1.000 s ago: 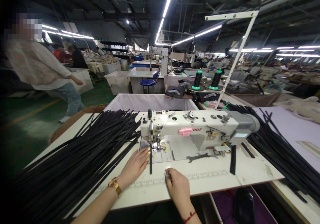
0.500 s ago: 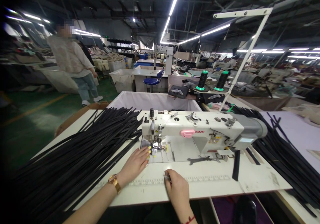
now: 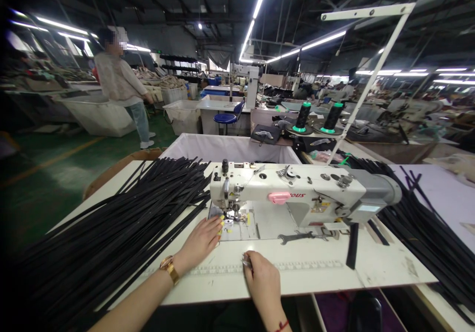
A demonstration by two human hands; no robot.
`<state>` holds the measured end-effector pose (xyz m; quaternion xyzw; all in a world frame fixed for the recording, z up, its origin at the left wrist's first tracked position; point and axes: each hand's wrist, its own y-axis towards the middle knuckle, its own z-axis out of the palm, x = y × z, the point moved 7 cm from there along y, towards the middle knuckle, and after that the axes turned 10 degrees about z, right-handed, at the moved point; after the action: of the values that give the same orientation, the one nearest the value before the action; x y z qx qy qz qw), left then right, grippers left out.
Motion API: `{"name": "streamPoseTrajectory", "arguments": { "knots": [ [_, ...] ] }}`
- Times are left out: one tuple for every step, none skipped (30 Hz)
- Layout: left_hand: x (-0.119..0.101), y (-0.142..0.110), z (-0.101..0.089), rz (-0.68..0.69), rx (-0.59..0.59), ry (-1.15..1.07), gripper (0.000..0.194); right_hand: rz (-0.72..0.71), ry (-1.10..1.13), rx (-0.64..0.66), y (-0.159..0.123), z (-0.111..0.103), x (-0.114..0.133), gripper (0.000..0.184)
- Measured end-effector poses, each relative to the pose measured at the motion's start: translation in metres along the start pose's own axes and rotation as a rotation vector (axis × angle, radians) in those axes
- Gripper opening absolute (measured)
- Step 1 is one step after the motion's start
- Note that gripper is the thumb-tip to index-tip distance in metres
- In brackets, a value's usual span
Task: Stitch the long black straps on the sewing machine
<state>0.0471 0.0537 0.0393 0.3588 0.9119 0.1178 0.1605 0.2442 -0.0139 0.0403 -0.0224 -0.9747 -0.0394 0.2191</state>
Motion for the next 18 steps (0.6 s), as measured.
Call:
{"name": "streamPoseTrajectory", "arguments": {
  "knots": [
    [0.000, 0.000, 0.001, 0.002, 0.001, 0.002, 0.037, 0.000, 0.001, 0.001, 0.000, 0.000, 0.000, 0.023],
    [0.000, 0.000, 0.002, 0.005, 0.000, 0.003, 0.037, -0.001, 0.001, 0.000, 0.000, 0.000, 0.000, 0.022],
    [0.000, -0.001, 0.002, 0.008, -0.003, 0.003, 0.037, -0.002, 0.002, -0.003, 0.000, 0.000, 0.000, 0.022],
    [-0.001, -0.001, 0.003, 0.011, -0.007, 0.004, 0.037, -0.004, 0.003, -0.007, 0.000, 0.000, 0.000, 0.023],
    [0.000, -0.001, 0.004, 0.015, -0.010, 0.004, 0.037, -0.006, 0.004, -0.009, 0.000, 0.000, 0.000, 0.023],
    [0.001, -0.001, 0.003, 0.021, -0.015, -0.001, 0.037, -0.006, 0.005, -0.009, -0.001, 0.000, 0.000, 0.023],
    [0.002, 0.000, 0.002, 0.029, -0.019, -0.014, 0.036, -0.005, 0.006, -0.008, -0.001, 0.000, 0.000, 0.023],
    [0.005, 0.002, 0.000, 0.036, -0.024, -0.031, 0.036, -0.005, 0.008, -0.006, -0.001, 0.000, 0.000, 0.024],
    [0.010, 0.005, -0.003, 0.040, -0.031, -0.048, 0.035, -0.002, 0.010, -0.001, -0.001, 0.000, 0.000, 0.024],
    [0.016, 0.010, -0.007, 0.039, -0.039, -0.063, 0.033, 0.000, 0.011, 0.003, -0.001, 0.000, 0.001, 0.025],
    [0.024, 0.016, -0.011, 0.033, -0.047, -0.072, 0.031, 0.003, 0.010, 0.009, -0.001, 0.000, 0.001, 0.025],
    [0.033, 0.024, -0.016, 0.024, -0.056, -0.074, 0.030, 0.005, 0.010, 0.014, -0.001, 0.000, 0.001, 0.025],
    [0.042, 0.034, -0.021, 0.016, -0.064, -0.072, 0.028, 0.006, 0.011, 0.019, -0.001, 0.000, 0.001, 0.025],
    [0.052, 0.044, -0.025, 0.013, -0.069, -0.070, 0.027, 0.007, 0.014, 0.021, -0.002, -0.001, 0.002, 0.025],
    [0.060, 0.055, -0.028, 0.018, -0.070, -0.074, 0.025, 0.009, 0.018, 0.022, -0.002, -0.001, 0.002, 0.025],
    [0.067, 0.065, -0.030, 0.030, -0.068, -0.081, 0.023, 0.013, 0.024, 0.022, -0.002, -0.002, 0.002, 0.025],
    [0.071, 0.075, -0.031, 0.049, -0.061, -0.091, 0.020, 0.018, 0.030, 0.022, -0.002, -0.002, 0.002, 0.025],
    [0.074, 0.084, -0.031, 0.073, -0.049, -0.104, 0.018, 0.025, 0.034, 0.023, -0.002, -0.002, 0.001, 0.025]
  ]
}}
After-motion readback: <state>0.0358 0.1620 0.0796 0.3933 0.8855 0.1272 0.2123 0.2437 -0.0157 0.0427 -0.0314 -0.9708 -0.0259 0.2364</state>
